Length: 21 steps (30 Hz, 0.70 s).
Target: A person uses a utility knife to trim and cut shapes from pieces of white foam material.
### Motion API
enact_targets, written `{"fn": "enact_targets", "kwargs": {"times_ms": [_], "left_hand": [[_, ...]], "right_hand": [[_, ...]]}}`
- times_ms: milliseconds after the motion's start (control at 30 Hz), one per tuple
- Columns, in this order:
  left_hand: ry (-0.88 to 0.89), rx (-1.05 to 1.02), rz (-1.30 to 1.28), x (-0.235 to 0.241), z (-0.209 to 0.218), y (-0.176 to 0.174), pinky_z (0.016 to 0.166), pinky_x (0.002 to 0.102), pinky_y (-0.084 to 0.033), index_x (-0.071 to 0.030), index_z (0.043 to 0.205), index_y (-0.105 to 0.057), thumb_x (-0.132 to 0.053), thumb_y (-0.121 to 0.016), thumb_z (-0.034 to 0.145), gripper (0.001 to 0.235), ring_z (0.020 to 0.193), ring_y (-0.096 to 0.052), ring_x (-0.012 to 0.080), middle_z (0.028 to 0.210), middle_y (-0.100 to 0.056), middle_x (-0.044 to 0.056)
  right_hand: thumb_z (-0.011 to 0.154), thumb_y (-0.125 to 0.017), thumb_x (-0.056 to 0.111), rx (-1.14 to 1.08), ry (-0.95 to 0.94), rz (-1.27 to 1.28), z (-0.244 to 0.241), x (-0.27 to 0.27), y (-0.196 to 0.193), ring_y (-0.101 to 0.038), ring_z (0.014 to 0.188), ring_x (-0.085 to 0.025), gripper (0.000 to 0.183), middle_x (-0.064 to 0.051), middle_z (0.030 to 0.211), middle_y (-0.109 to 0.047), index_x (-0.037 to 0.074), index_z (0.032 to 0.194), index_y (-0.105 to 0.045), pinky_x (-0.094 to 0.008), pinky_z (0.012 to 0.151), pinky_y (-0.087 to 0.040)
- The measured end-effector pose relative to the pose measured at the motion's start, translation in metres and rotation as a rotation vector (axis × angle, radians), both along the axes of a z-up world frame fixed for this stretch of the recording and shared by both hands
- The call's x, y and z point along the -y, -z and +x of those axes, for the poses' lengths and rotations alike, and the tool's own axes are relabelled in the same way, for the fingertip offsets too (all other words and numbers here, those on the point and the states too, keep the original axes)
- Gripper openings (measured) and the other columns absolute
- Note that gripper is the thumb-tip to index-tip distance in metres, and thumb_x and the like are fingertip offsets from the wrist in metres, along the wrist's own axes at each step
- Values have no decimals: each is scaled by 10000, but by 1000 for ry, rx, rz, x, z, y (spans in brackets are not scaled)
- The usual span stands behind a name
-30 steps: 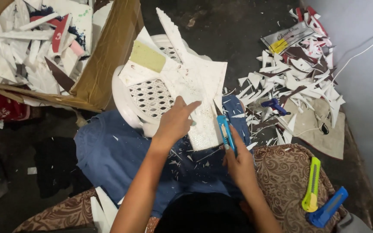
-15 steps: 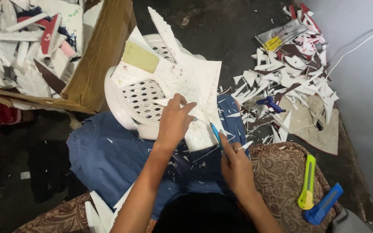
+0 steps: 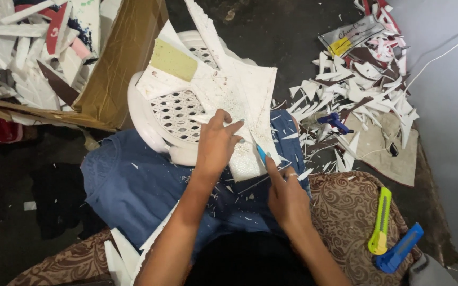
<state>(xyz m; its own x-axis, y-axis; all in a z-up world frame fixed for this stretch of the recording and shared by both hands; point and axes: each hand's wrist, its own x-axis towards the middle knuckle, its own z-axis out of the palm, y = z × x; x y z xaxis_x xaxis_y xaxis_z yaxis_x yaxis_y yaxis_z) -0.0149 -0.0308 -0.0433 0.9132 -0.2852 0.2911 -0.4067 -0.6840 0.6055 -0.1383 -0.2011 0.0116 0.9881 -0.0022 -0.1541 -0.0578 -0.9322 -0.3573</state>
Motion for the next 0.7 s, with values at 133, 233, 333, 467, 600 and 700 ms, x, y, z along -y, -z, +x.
{"fn": "enact_targets", "kwargs": {"times_ms": [133, 233, 333, 467, 600, 700], "left_hand": [[-4, -52, -4, 2, -1, 2, 693, 421, -384, -122, 1107, -713, -105, -730, 776, 332, 864, -546, 270, 998, -454, 65], [-24, -82, -12, 1, 0, -1, 699, 415, -367, -126, 1102, -716, -92, -737, 763, 342, 887, -536, 260, 996, -440, 62], [-25, -80, 6, 0, 1, -2, 668, 417, -375, -138, 1102, -719, -99, -760, 749, 357, 861, -542, 264, 998, -443, 68], [-27, -165, 15, 1, 0, -17, 734, 404, -394, -152, 1088, -716, -128, -766, 739, 353, 883, -572, 259, 1003, -472, 44], [-45, -221, 49, -1, 0, -25, 773, 385, -405, -166, 1057, -721, -140, -768, 733, 328, 885, -601, 253, 1001, -506, 27], [-41, -234, 61, -1, 0, -26, 779, 391, -404, -173, 1061, -720, -151, -768, 733, 332, 892, -599, 254, 1005, -505, 22]], "right_hand": [[867, -474, 48, 36, -25, -49, -19, 14, 1, -447, 486, -396, 650, -117, 943, -441, 317, 1442, -333, -491, 393, -348], [842, -477, 62, -1, 1, 17, -24, 21, -9, -521, 610, -392, 650, -132, 984, -477, 304, 1434, -366, -498, 495, -416], [806, -536, 33, -8, 38, 87, -23, 25, -24, -509, 654, -257, 703, -86, 798, -472, 295, 1444, -405, -400, 638, -443], [812, -540, 33, 113, 157, 310, -11, 18, -28, -584, 767, -318, 603, -101, 887, -614, 257, 1371, -524, -418, 736, -438], [824, -560, 73, 59, 227, 411, -1, 9, -24, -692, 703, -373, 542, -148, 1014, -709, 276, 1326, -575, -515, 924, -451], [833, -568, 80, 23, 280, 426, 0, 9, -21, -700, 552, -274, 491, -92, 1015, -728, 274, 1281, -619, -476, 902, -472]]}}
